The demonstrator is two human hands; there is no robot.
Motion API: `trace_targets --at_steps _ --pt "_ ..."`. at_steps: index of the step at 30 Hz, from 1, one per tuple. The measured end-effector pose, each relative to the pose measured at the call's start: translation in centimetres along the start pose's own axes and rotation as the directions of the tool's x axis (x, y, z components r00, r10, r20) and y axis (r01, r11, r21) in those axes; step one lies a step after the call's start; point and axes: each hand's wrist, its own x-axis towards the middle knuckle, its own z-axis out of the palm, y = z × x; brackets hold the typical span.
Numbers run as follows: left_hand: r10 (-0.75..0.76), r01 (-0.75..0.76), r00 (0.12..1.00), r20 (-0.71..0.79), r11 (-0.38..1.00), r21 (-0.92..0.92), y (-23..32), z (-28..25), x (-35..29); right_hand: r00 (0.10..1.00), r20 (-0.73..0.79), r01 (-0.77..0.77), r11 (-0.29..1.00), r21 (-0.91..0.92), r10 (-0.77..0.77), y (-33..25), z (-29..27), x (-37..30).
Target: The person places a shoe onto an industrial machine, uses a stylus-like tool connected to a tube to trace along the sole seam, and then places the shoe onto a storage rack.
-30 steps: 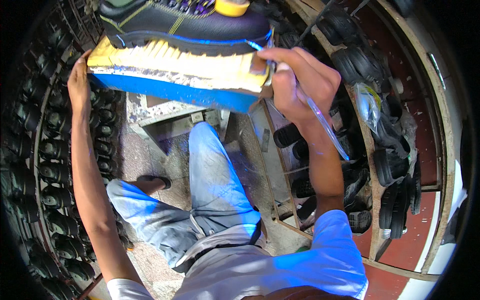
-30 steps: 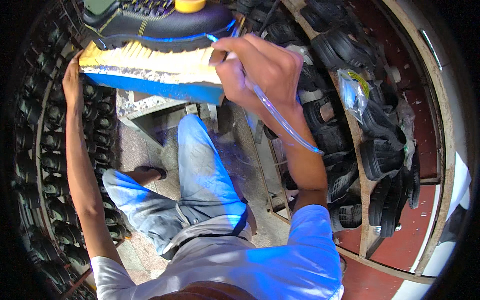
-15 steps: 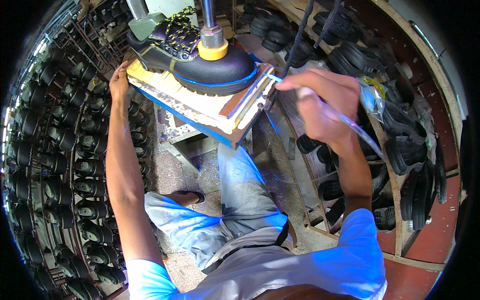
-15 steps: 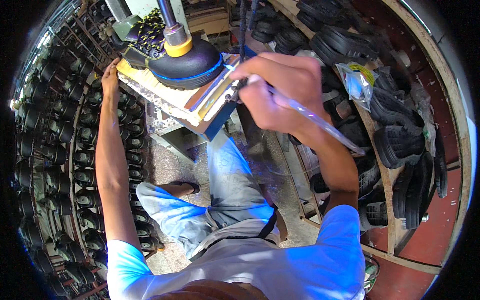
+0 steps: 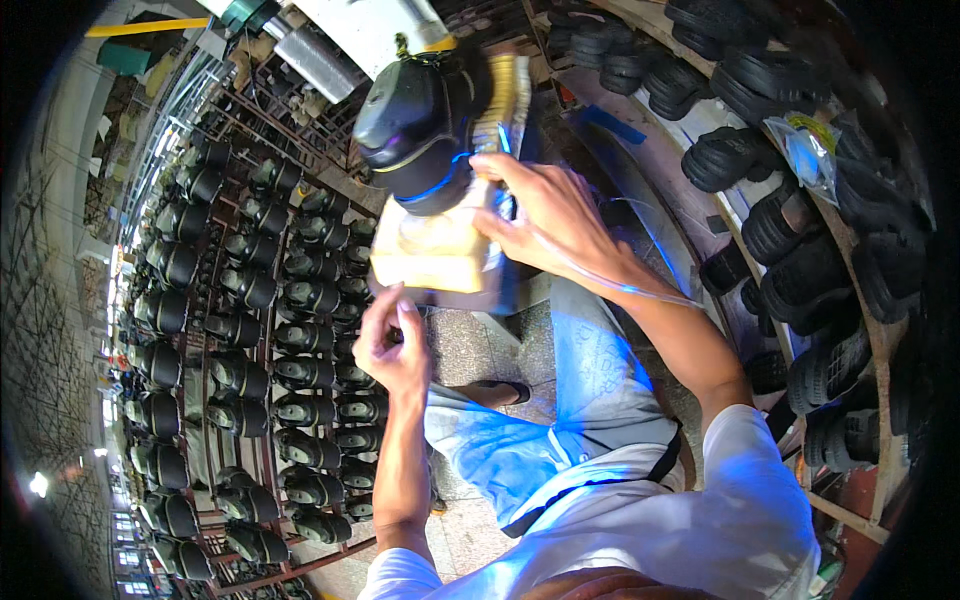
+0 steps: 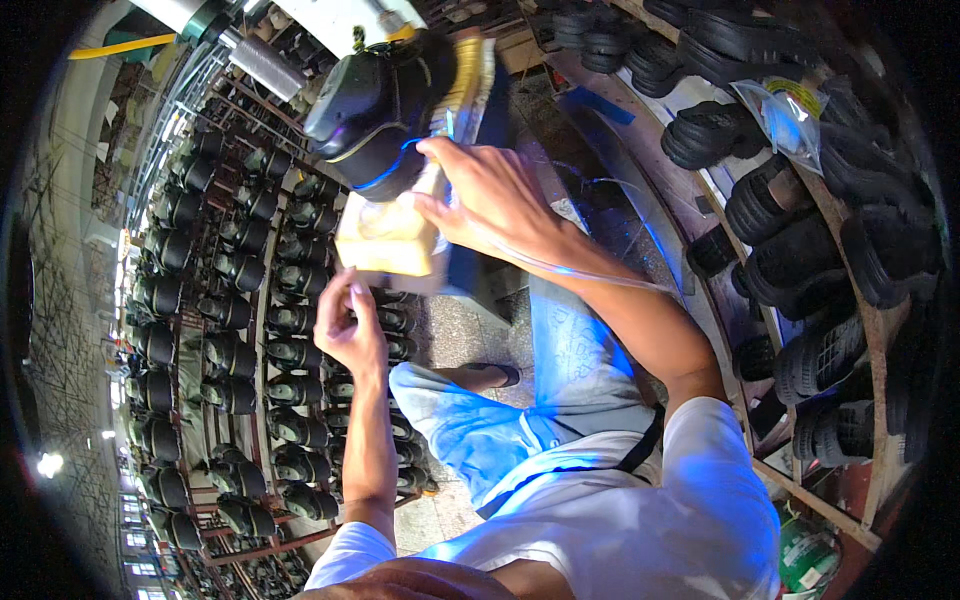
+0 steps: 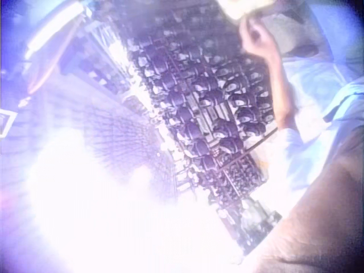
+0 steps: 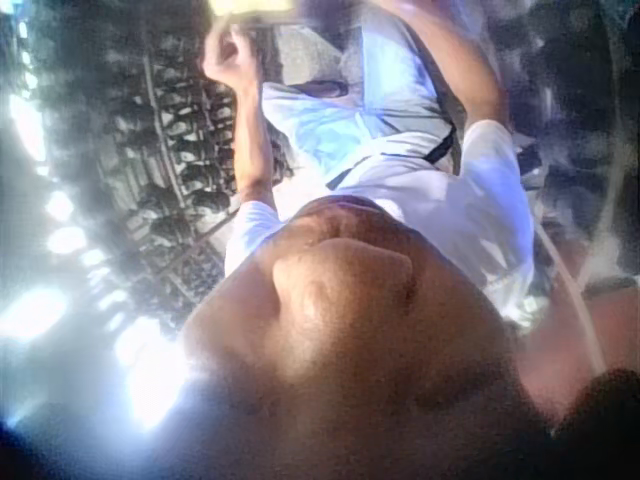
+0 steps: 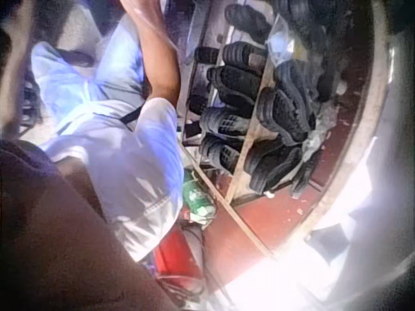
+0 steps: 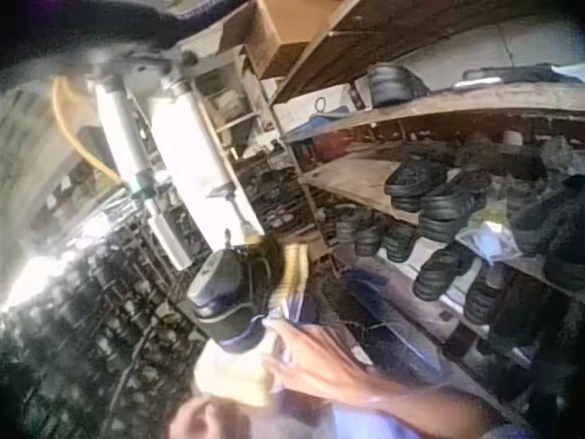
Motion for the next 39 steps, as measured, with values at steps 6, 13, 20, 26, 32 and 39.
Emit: trace_targets --at_steps 6,13,20,26,32,39 --pt "0.228 -0.299 0.929 0.293 0.927 0.228 0.7 6.4 16.8 0.943 -0.021 -0.318 0.882 -0.347 0.332 1.6 -2.0 2.5" --pt "-0.174 0.333 0.715 0.677 0.937 -0.111 3.4 8.9 23.4 0.954 0.279 -0.16 0.975 0.155 0.112 8.9 -4.4 8.2" --pt "0.095 -0.067 0.99 0.108 0.968 -0.241 7.7 6.1 19.2 0.977 0.204 0.025 0.979 0.202 -0.067 10.7 -3.0 8.6" --pt "-0.209 0.283 0.959 0.193 0.754 -0.592 6.9 -4.9 14.8 0.956 0.252 -0.179 0.98 0.087 0.152 9.1 -2.6 7.8" --pt "-0.545 0.454 0.838 0.028 0.667 -0.591 4.6 -15.4 3.3 0.986 -0.128 0.126 0.983 0.136 -0.109 4.0 -1.6 6.4" --pt "-0.494 0.513 0.858 -0.137 0.828 0.227 5.9 -23.6 -4.8 0.884 0.394 -0.068 0.765 0.641 -0.252 -9.3 12.8 4.1"
